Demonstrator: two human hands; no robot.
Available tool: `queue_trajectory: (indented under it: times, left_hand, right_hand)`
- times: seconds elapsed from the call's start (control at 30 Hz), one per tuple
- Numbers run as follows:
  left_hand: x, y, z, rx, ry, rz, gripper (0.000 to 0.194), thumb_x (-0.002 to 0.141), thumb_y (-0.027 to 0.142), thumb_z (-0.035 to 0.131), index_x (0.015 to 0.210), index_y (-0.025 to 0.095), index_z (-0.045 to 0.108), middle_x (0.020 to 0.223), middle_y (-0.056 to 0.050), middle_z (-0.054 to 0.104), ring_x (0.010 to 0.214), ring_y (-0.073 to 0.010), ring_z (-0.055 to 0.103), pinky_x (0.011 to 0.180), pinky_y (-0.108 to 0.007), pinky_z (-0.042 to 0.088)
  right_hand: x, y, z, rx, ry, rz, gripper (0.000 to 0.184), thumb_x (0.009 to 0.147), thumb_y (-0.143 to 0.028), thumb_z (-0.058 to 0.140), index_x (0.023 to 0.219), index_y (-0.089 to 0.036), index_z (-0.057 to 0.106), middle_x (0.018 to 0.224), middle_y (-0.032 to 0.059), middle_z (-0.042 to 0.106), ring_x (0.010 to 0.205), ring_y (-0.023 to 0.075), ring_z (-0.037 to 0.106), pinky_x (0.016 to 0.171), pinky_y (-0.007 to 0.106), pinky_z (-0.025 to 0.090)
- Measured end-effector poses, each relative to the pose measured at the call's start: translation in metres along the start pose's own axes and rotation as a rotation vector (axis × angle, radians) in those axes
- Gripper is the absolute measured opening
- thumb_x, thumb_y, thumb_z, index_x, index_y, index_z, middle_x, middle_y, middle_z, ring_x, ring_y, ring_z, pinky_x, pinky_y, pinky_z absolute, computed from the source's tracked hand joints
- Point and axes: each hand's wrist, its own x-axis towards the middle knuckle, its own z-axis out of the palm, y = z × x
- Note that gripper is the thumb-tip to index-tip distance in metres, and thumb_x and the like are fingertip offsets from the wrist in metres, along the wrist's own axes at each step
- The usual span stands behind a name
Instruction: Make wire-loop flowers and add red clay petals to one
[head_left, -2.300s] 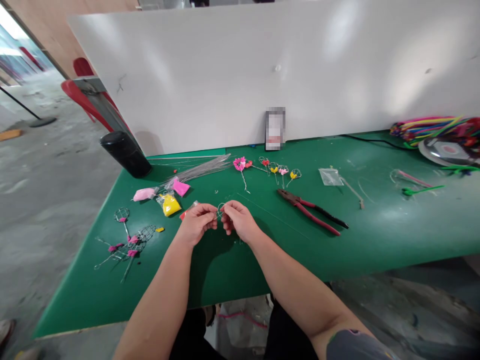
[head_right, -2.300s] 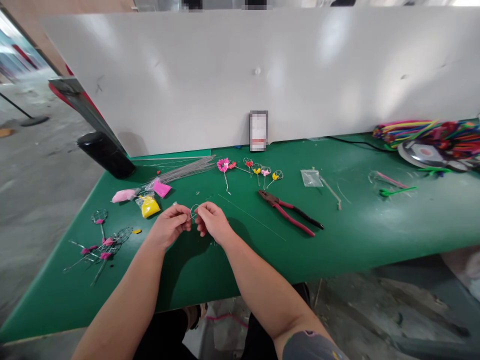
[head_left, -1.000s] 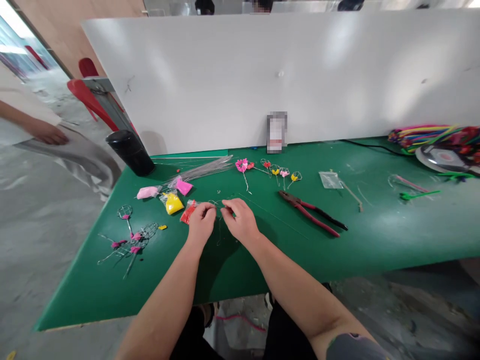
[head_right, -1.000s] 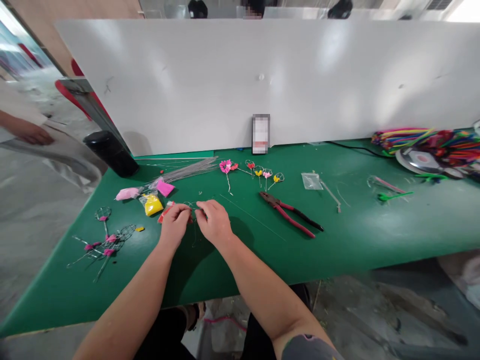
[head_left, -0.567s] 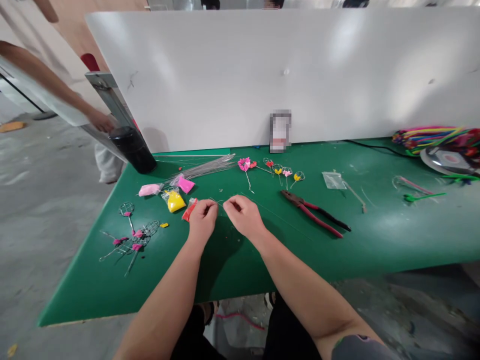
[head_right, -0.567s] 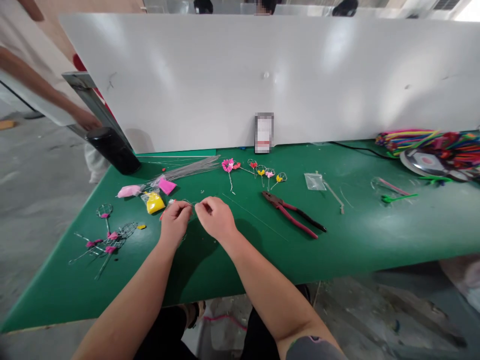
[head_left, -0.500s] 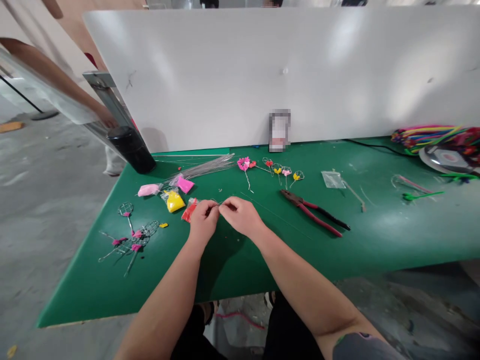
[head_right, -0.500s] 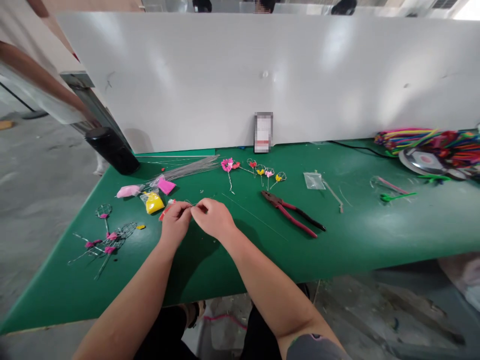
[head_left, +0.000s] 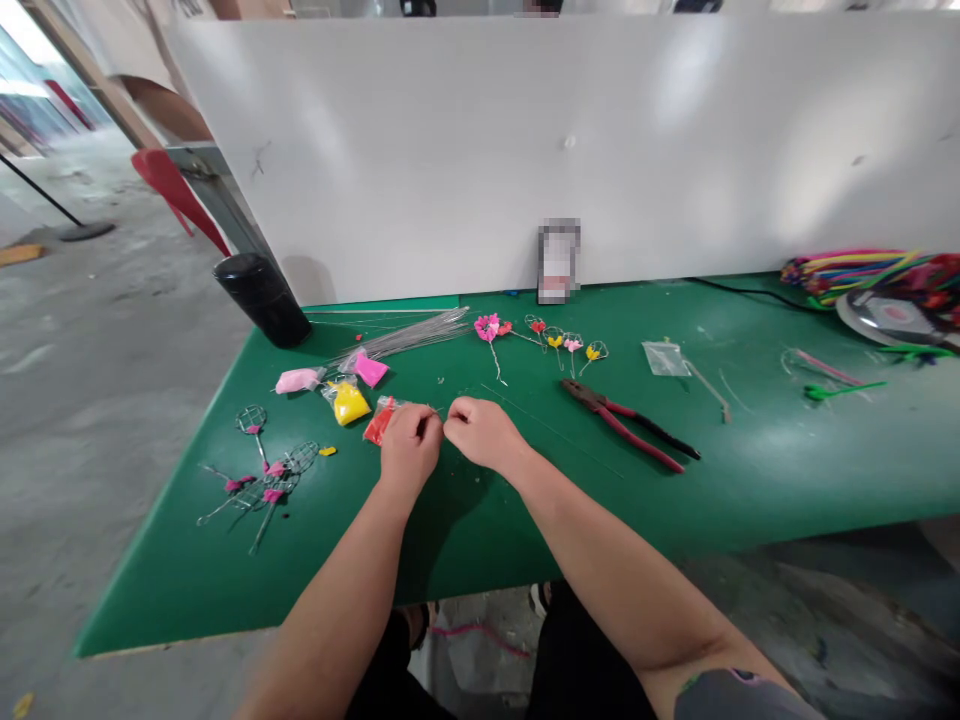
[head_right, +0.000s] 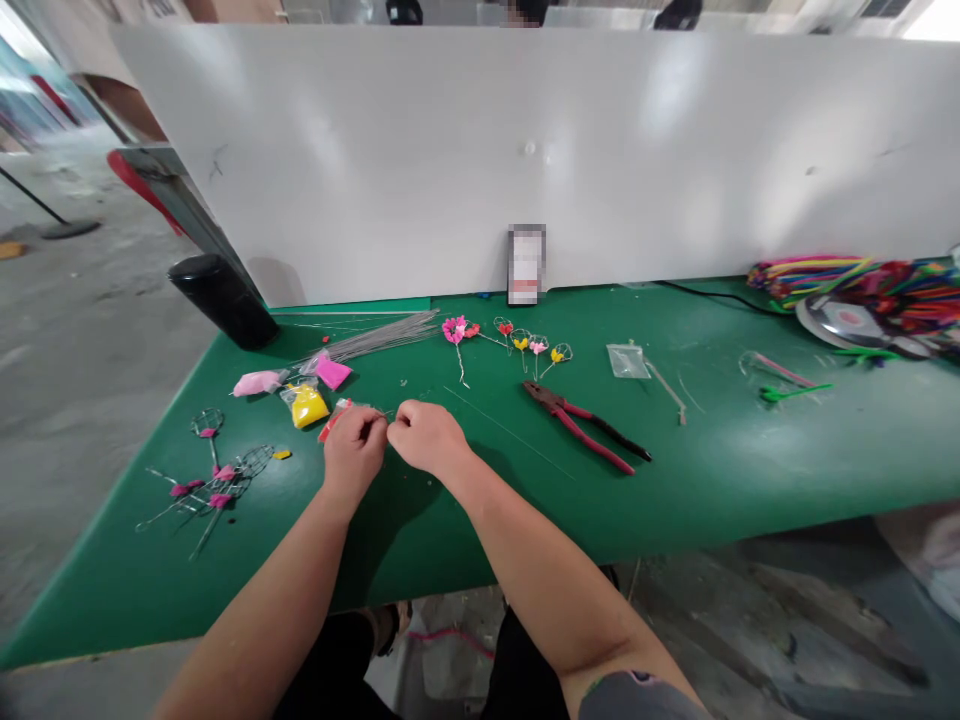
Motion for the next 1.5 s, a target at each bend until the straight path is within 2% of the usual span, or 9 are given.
queue_trajectory:
  times: [0.23,0.4,0.63,0.73,0.83,1.03,1.3,1.4,1.5]
  left_hand:
    - [0.000,0.001,0.001,0.054,0.049,-0.007,0.014,0.069,0.012,0.046,0.057,0.020,0.049,0.060,0.001,0.056,0.062,-0.0126,0.051,0.061,-0.024,0.039]
    - [0.001,0.001,0.001,0.021,0.048,-0.076,0.015,0.069,0.013,0.045,0.056,0.020,0.048,0.056,0.002,0.052,0.058,-0.0122,0.048,0.059,-0.024,0.039]
    - [0.005,0.000,0.000,-0.044,-0.005,-0.112,0.014,0.068,0.015,0.046,0.055,0.020,0.048,0.054,0.002,0.050,0.056,-0.0119,0.047,0.057,-0.024,0.038]
    - [0.005,-0.001,0.001,-0.046,-0.011,-0.094,0.014,0.068,0.015,0.045,0.055,0.020,0.047,0.055,0.002,0.051,0.057,-0.0120,0.048,0.058,-0.024,0.038]
    - [0.004,-0.001,0.001,-0.020,-0.003,-0.069,0.015,0.068,0.015,0.046,0.055,0.020,0.047,0.056,0.002,0.051,0.058,-0.0124,0.048,0.059,-0.025,0.038]
    - [0.001,0.001,0.000,0.010,-0.003,-0.062,0.016,0.070,0.015,0.047,0.055,0.020,0.046,0.056,0.001,0.052,0.060,-0.0132,0.049,0.061,-0.025,0.039]
    - [0.002,0.000,0.000,-0.045,-0.040,-0.106,0.016,0.071,0.019,0.046,0.056,0.020,0.049,0.059,0.000,0.055,0.060,-0.0137,0.050,0.061,-0.026,0.040]
    - [0.002,0.000,0.000,-0.047,-0.052,-0.102,0.016,0.072,0.020,0.046,0.056,0.020,0.049,0.060,0.000,0.056,0.062,-0.0140,0.051,0.061,-0.026,0.040]
    - [0.002,0.000,0.000,-0.035,-0.083,-0.068,0.015,0.071,0.020,0.046,0.057,0.020,0.051,0.062,-0.001,0.058,0.062,-0.0141,0.052,0.062,-0.026,0.041]
  right_hand:
    - [-0.004,0.004,-0.006,-0.122,-0.056,0.010,0.012,0.067,-0.022,0.042,0.056,-0.020,0.046,0.056,-0.0014,0.050,0.052,0.0109,0.038,0.047,0.023,0.023]
    - [-0.008,0.010,-0.009,-0.220,-0.099,0.003,0.012,0.068,-0.022,0.042,0.059,-0.020,0.049,0.058,-0.0007,0.053,0.051,0.0112,0.039,0.046,0.024,0.022]
    - [-0.012,0.011,-0.004,-0.175,0.051,-0.083,0.014,0.074,-0.020,0.043,0.079,-0.021,0.056,0.083,0.0019,0.062,0.068,0.0131,0.051,0.052,0.023,0.029]
    - [-0.010,0.008,-0.002,-0.242,0.059,-0.111,0.017,0.074,-0.017,0.041,0.080,-0.021,0.057,0.085,0.0030,0.062,0.070,0.0141,0.052,0.053,0.024,0.028]
    - [-0.008,0.004,-0.004,-0.283,-0.007,-0.111,0.015,0.072,-0.016,0.041,0.073,-0.020,0.055,0.078,0.0030,0.061,0.064,0.0139,0.051,0.050,0.025,0.026]
    - [-0.010,-0.004,-0.012,-0.302,-0.228,-0.129,0.013,0.069,-0.014,0.043,0.066,-0.020,0.055,0.064,0.0015,0.060,0.055,0.0133,0.049,0.046,0.024,0.026]
    - [-0.012,-0.007,-0.006,-0.528,-0.261,-0.314,0.014,0.071,-0.013,0.046,0.072,-0.019,0.059,0.076,0.0072,0.064,0.062,0.0180,0.055,0.048,0.027,0.028]
    - [-0.012,-0.007,-0.013,-0.461,-0.332,-0.352,0.015,0.070,-0.012,0.043,0.065,-0.019,0.055,0.069,0.0041,0.062,0.059,0.0158,0.051,0.047,0.026,0.027]
    - [-0.014,-0.003,-0.023,-0.301,-0.407,-0.300,0.014,0.067,-0.011,0.041,0.059,-0.019,0.049,0.061,-0.0006,0.056,0.055,0.0123,0.045,0.047,0.024,0.026]
